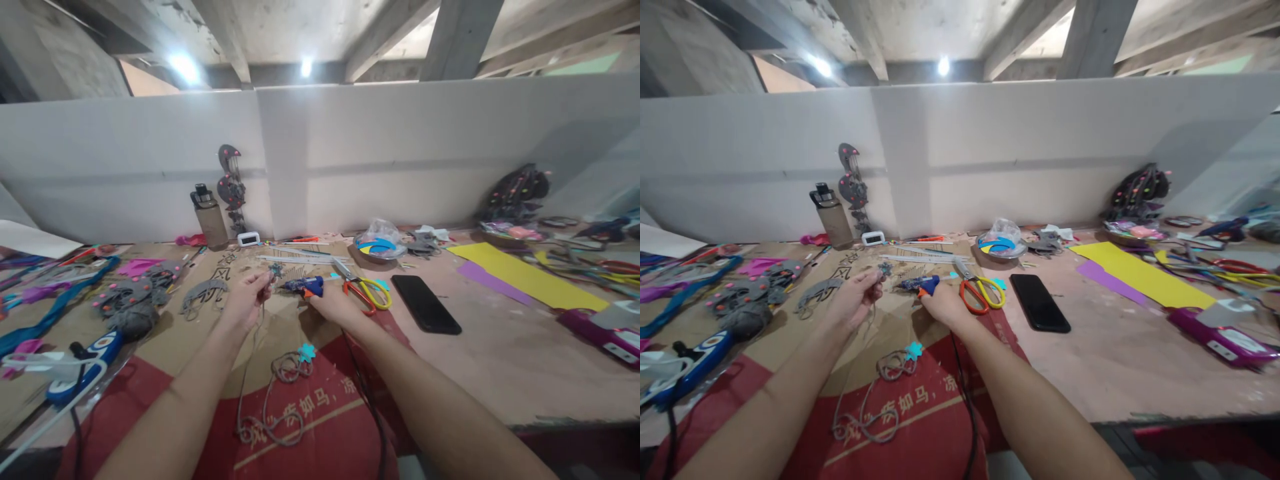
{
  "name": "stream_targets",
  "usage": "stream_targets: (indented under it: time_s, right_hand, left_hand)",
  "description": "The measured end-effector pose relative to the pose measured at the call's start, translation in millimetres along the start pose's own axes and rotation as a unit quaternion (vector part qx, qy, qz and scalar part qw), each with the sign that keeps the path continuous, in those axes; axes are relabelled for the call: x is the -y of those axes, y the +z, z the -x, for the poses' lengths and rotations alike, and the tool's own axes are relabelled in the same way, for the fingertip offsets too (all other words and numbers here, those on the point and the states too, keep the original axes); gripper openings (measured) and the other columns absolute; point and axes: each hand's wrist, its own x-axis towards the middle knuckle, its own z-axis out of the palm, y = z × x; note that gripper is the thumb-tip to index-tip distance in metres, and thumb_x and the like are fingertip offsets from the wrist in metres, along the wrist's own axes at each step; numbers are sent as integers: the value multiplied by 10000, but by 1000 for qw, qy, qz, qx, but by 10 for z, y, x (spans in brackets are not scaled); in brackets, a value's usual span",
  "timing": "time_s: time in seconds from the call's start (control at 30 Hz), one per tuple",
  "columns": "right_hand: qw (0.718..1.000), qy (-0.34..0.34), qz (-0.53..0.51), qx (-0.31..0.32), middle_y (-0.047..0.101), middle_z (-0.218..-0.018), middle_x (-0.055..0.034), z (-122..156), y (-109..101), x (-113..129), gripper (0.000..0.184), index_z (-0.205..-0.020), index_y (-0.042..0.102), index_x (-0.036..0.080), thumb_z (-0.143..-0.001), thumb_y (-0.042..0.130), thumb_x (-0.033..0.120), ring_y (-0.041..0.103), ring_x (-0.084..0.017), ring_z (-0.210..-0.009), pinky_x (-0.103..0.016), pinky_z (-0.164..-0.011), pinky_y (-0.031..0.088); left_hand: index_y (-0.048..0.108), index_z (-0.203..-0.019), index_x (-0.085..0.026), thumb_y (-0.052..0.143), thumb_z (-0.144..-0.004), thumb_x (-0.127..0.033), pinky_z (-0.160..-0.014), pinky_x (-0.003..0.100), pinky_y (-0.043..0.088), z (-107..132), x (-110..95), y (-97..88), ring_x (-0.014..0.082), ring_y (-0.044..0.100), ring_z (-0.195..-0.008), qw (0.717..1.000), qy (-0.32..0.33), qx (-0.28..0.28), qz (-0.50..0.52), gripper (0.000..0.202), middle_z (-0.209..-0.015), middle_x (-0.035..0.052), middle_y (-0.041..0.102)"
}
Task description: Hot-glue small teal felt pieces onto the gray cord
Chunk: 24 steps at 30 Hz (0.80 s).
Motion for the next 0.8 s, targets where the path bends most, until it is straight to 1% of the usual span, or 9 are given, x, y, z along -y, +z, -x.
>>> stream_targets:
  time_s: [0.1, 0.23, 0.3, 0.37, 0.4, 0.5, 0.6, 0.7, 0.8]
  right_hand:
    - [989, -35, -139, -40, 631, -817, -61, -13, -56, 39, 246, -927, 542, 156, -701, 511, 247, 582, -178, -712, -276, -637, 429]
    - [958, -96, -249, -102, 581, -819, -23, 50, -116, 129, 329, -992, 484, 174, -665, 460, 200, 541, -161, -721, -289, -687, 449]
    - [938, -123, -312, -87, 564, -823, -15, 104, -139, 179, 357, -1010, 467, 177, -654, 435, 179, 531, -146, -686, -280, -661, 461]
    - [919, -143, -366, -46, 553, -830, -10, 163, -150, 223, 361, -1020, 457, 180, -660, 427, 170, 521, -129, -633, -265, -605, 466]
    - [914, -150, -376, -31, 551, -833, -9, 191, -151, 241, 349, -1024, 456, 183, -676, 434, 178, 513, -124, -613, -260, -580, 463]
    - [926, -169, -336, -26, 560, -838, -20, 251, -131, 272, 261, -1003, 494, 191, -750, 476, 248, 509, -131, -625, -259, -567, 453]
    - [937, -207, -276, -52, 585, -874, -48, 265, -95, 273, 258, -1029, 531, 192, -804, 486, 309, 534, -166, -725, -292, -653, 457]
    - [934, -248, -247, -72, 596, -948, -65, 260, -72, 267, 292, -1088, 530, 187, -829, 487, 317, 543, -187, -830, -327, -766, 442]
    - [934, -262, -233, -71, 600, -974, -68, 267, -77, 274, 299, -1112, 512, 178, -839, 477, 296, 541, -187, -855, -332, -800, 427]
  left_hand:
    - [661, -693, -118, 792, -533, -254, -438, 146, 376, -55, 36, -74, 40, 488, -488, 1000, -11, -20, 3, 248, -635, 10, 612]
    - [660, -709, -125, 768, -572, -241, -417, 149, 382, -112, 46, -165, 38, 486, -463, 998, -16, -50, 20, 210, -643, 1, 618]
    - [658, -706, -123, 759, -585, -232, -410, 148, 382, -133, 39, -200, 37, 482, -459, 998, -10, -62, 28, 192, -639, -1, 615]
    - [656, -696, -116, 755, -589, -225, -408, 146, 381, -146, 33, -223, 36, 479, -459, 997, -3, -70, 29, 183, -638, 2, 614]
    - [655, -696, -114, 755, -589, -222, -407, 145, 380, -149, 30, -229, 36, 480, -461, 997, -2, -72, 30, 182, -639, 4, 615]
    - [652, -708, -112, 748, -589, -210, -413, 142, 381, -146, 27, -229, 38, 486, -466, 997, 0, -73, 31, 181, -641, 6, 617]
    - [645, -706, -113, 733, -603, -200, -412, 145, 382, -139, 20, -216, 39, 485, -458, 997, -7, -76, 28, 161, -631, 5, 613]
    - [644, -713, -114, 715, -620, -190, -411, 147, 384, -134, 9, -202, 40, 488, -457, 996, -14, -78, 28, 140, -630, 3, 610]
    - [647, -719, -112, 712, -620, -182, -411, 148, 384, -128, 1, -190, 39, 488, -460, 996, -19, -77, 30, 138, -634, 1, 608]
